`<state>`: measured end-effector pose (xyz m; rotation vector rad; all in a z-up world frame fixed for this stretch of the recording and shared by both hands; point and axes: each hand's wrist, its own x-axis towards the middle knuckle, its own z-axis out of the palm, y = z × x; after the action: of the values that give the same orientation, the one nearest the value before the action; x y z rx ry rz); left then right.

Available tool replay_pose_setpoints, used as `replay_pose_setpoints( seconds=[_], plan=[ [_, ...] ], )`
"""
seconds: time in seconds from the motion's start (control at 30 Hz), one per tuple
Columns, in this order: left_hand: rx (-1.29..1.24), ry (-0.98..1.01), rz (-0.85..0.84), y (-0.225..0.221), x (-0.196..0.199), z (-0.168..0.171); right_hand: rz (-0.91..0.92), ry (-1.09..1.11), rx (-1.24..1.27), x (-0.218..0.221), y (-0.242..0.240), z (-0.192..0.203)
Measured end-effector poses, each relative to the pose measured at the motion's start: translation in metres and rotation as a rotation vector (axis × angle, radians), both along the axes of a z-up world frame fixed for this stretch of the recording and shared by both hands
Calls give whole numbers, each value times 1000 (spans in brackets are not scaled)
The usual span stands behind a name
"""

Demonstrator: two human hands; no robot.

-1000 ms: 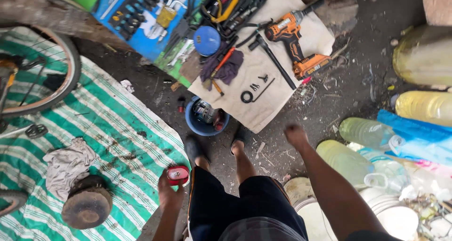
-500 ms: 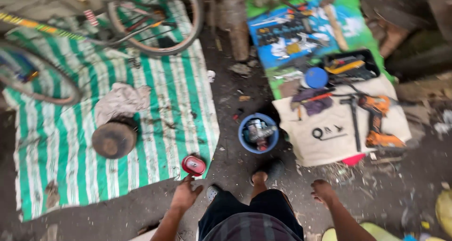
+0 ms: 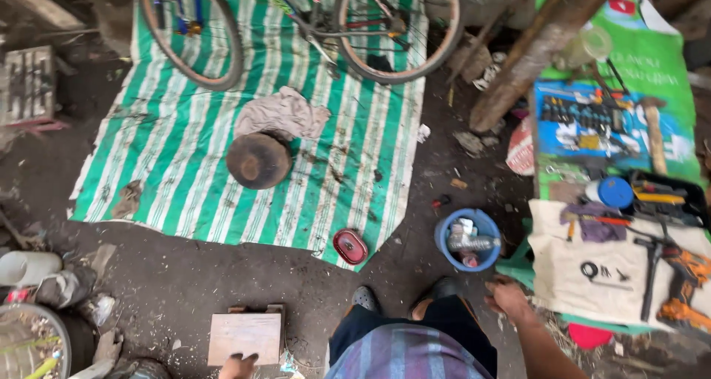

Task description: Disassembling the front fork and headset of a bicycle, including removing the stem and inspecting the bearings.

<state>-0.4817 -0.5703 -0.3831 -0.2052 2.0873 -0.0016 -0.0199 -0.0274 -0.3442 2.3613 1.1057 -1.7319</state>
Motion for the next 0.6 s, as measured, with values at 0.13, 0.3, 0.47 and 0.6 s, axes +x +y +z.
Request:
replay_pose_setpoints(
  seconds=[0.13, 0.3, 0.47, 0.6],
  plan=[
    [73, 145, 509, -27, 4, -13, 183, -149, -67, -9, 12, 0],
    [233, 88, 424, -8, 40, -31, 162, -210, -89, -59, 53, 5],
    [222, 55, 536, -1, 92, -15, 486, -214, -67, -175, 70, 11],
    [192, 116, 749, 5, 118, 5, 672, 32, -6, -270, 80, -18]
  ],
)
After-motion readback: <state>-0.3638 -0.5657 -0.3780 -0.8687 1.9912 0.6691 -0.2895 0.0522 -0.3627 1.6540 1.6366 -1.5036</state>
